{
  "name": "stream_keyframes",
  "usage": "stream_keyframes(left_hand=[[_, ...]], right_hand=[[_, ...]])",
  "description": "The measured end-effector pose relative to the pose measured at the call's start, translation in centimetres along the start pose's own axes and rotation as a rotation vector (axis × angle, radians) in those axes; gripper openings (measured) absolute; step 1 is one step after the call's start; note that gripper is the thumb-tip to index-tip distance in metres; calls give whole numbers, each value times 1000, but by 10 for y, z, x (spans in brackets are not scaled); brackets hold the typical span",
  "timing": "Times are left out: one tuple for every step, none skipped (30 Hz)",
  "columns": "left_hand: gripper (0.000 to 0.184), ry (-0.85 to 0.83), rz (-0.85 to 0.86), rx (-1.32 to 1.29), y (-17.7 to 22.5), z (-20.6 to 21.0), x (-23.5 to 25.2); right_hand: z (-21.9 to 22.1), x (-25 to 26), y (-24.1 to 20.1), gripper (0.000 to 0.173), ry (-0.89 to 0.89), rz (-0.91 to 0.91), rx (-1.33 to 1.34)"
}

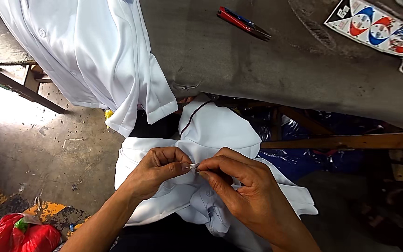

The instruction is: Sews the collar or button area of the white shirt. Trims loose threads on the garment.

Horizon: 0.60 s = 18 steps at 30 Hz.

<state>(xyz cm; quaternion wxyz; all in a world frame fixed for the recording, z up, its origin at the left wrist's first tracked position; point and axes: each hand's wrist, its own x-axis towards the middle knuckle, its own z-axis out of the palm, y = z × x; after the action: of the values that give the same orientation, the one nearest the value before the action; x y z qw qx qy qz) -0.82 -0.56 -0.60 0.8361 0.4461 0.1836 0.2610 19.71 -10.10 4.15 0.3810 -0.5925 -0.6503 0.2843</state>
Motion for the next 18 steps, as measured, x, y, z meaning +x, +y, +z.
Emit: stream_keyframes(left_hand=[[11, -2, 1, 1, 0, 0, 0], [11, -4, 1, 2, 0, 0, 0], [11, -7, 1, 4, 0, 0, 0], [11, -7, 1, 5, 1, 0, 0], [11, -5, 2, 6, 1, 0, 0], [11, -3, 2, 5, 0, 0, 0], [11, -2, 1, 3, 0, 0, 0], [11, -3, -1, 1, 0, 0, 0], [11, -4, -4, 0, 0, 0, 1], [11, -5, -8, 1, 0, 0, 0], [11, -7, -12, 2, 0, 0, 0], [11, -9, -13, 4, 0, 0, 0], [10, -11, -11, 3, 0, 1, 0], [10, -12, -8, 2, 0, 1, 0], [10, -12, -5, 0, 1, 2, 0], [9, -10, -2, 0, 1, 2, 0], [9, -7, -2, 2, 2, 2, 0], [9, -3, -1, 3, 2, 3, 0]], right_hand=[[0, 0, 0, 18, -2, 0, 1], [-1, 0, 0, 18, -3, -1, 5], [-1, 0, 0, 18, -4, 0, 11], [-1, 0, 1, 18, -5, 3, 14], [-1, 1, 0, 18, -7, 7, 15], [-1, 1, 0, 18, -10, 10, 13], [0, 1, 0, 18, -12, 13, 10], [0, 1, 0, 18, -17, 13, 6], [-1, 1, 0, 18, -22, 10, -1], [-1, 2, -1, 18, -29, 7, -3], [-1, 3, -1, 18, -39, 6, 12], [-2, 4, -1, 18, -52, 10, 50], [-3, 5, 0, 17, -66, 21, 109], [-3, 7, 3, 16, -78, 35, 187], [-3, 9, 6, 14, -89, 53, 286], [-4, 10, 11, 13, -104, 77, 396], [-4, 11, 15, 11, -118, 105, 493], [-3, 12, 19, 9, -129, 132, 557]])
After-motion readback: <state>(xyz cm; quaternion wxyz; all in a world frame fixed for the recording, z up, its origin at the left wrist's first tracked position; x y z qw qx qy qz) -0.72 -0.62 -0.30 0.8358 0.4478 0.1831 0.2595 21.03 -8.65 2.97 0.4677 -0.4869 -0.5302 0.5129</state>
